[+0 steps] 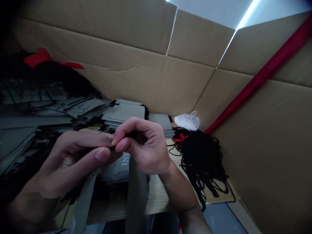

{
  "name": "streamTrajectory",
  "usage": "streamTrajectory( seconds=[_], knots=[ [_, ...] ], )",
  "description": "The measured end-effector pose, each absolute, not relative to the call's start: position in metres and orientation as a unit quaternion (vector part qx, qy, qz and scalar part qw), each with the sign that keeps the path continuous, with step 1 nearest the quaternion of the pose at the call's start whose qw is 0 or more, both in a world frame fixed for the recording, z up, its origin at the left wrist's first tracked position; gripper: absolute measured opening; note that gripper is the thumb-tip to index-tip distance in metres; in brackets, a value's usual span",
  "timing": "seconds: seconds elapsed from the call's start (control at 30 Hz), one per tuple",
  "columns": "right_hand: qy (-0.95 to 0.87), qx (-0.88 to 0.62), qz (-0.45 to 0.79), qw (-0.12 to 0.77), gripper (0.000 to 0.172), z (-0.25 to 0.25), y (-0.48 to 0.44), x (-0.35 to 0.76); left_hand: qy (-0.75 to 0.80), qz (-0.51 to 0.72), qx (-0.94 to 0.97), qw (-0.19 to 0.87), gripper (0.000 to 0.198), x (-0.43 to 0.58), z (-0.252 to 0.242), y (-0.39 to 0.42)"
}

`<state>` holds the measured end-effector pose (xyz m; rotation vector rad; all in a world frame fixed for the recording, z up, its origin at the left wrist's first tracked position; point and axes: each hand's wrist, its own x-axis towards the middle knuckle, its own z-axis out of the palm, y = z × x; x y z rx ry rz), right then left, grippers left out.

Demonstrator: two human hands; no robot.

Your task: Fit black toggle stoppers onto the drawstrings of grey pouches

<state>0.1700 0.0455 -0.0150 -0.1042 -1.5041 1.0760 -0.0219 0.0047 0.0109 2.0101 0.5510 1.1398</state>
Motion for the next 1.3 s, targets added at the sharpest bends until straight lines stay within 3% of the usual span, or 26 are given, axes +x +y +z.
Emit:
streamTrajectory(
  seconds=[0.17,0.3,0.37,0.5,0.8,0.9,1.1,1.3],
  knots=[
    [-0.616,0.005,0.516,0.595,0.018,-0.018,0.047,0.165,0.214,0.464,0.771,0.380,0.043,-0.024,0.009,0.000],
    [-0.686,-0.093,0.473,0.545,0.021,-0.002,0.036,0.186,0.256,0.437,0.793,0.339,0.045,-0.028,0.012,0.006],
    [-0.720,-0.141,0.413,0.540,0.031,0.007,0.029,0.202,0.293,0.437,0.785,0.328,0.040,-0.028,0.016,0.010],
    [-0.761,-0.189,0.352,0.511,0.033,0.017,0.018,0.224,0.314,0.459,0.765,0.324,0.021,-0.024,0.018,0.015],
    [-0.690,-0.222,0.396,0.563,0.026,0.024,0.018,0.230,0.311,0.489,0.746,0.330,0.011,-0.023,0.014,0.018],
    [-0.666,-0.223,0.425,0.571,0.030,0.024,0.020,0.229,0.301,0.486,0.762,0.303,0.018,-0.023,0.015,0.019],
    [-0.663,-0.254,0.396,0.582,0.019,0.018,0.017,0.220,0.310,0.475,0.763,0.309,0.032,-0.024,0.014,0.020],
    [-0.666,-0.187,0.391,0.606,0.040,0.013,0.020,0.208,0.307,0.483,0.756,0.318,0.030,-0.021,0.012,0.020]
  ],
)
